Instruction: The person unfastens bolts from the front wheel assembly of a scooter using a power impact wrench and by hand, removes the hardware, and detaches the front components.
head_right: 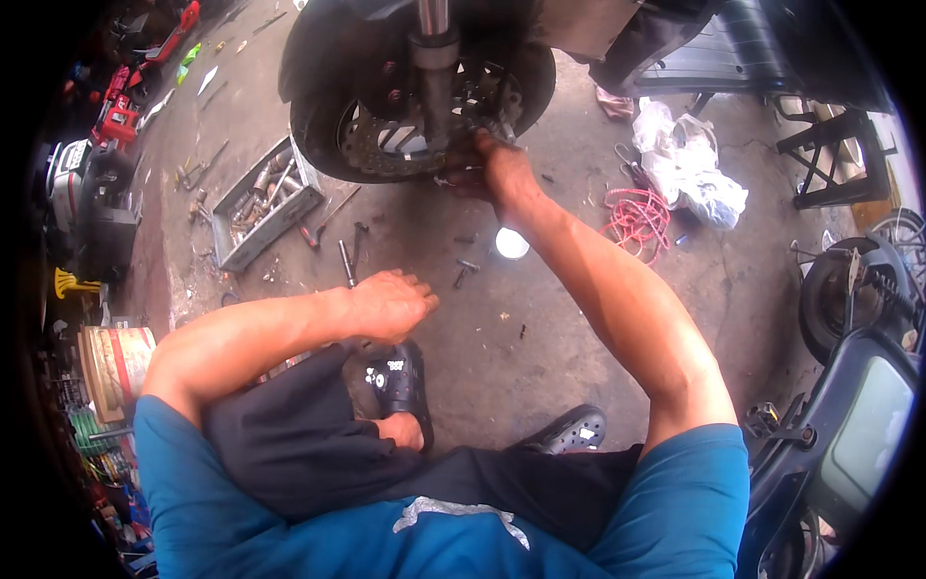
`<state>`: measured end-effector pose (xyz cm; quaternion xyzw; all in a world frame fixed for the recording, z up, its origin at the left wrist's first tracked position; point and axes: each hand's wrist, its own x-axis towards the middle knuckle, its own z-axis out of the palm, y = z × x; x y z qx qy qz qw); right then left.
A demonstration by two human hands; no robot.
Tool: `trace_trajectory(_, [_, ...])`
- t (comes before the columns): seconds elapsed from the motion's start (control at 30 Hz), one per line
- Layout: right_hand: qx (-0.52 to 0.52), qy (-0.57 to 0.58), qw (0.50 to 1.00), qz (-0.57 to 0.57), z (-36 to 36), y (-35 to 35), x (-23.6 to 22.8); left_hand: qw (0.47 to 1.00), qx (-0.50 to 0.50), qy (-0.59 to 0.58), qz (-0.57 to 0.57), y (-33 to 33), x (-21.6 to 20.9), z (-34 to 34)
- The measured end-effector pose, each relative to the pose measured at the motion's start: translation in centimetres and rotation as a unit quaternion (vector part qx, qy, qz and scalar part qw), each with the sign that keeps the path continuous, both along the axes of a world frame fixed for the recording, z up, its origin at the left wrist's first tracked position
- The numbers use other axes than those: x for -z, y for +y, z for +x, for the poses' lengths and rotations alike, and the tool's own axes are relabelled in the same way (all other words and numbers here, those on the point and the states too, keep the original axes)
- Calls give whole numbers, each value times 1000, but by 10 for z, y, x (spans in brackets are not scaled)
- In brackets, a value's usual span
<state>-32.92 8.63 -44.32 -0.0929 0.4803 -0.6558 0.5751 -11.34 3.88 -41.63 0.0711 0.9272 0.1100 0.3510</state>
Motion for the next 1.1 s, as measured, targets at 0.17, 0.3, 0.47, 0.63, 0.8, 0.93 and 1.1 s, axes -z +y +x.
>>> trace_trajectory(0.17, [21, -32, 999, -9, -8, -1, 11, 999, 2, 46, 11, -2, 9, 6])
trace_trajectory(0.3, [40, -9, 999, 9, -7, -3, 6, 999, 1, 50, 19, -3, 7, 4])
trace_trajectory(0.47, [50, 29, 998, 17, -6, 0, 8, 998, -1, 59, 17, -1, 10, 6])
trace_trajectory(0.63, [-83, 325, 942, 34, -13, 14, 28, 999, 8, 35, 7, -4, 8, 6])
trace_trajectory(0.8, [-366, 713, 589, 104, -33, 36, 50, 1000, 10, 8, -6, -6, 5, 4])
trace_trajectory(0.93, [-453, 672, 555, 190, -39, 51, 54, 1000, 3, 12, -1, -9, 8, 5])
trace_trajectory(1.1, [-412, 678, 568, 220, -54, 53, 47, 1000, 4, 11, 0, -10, 11, 7])
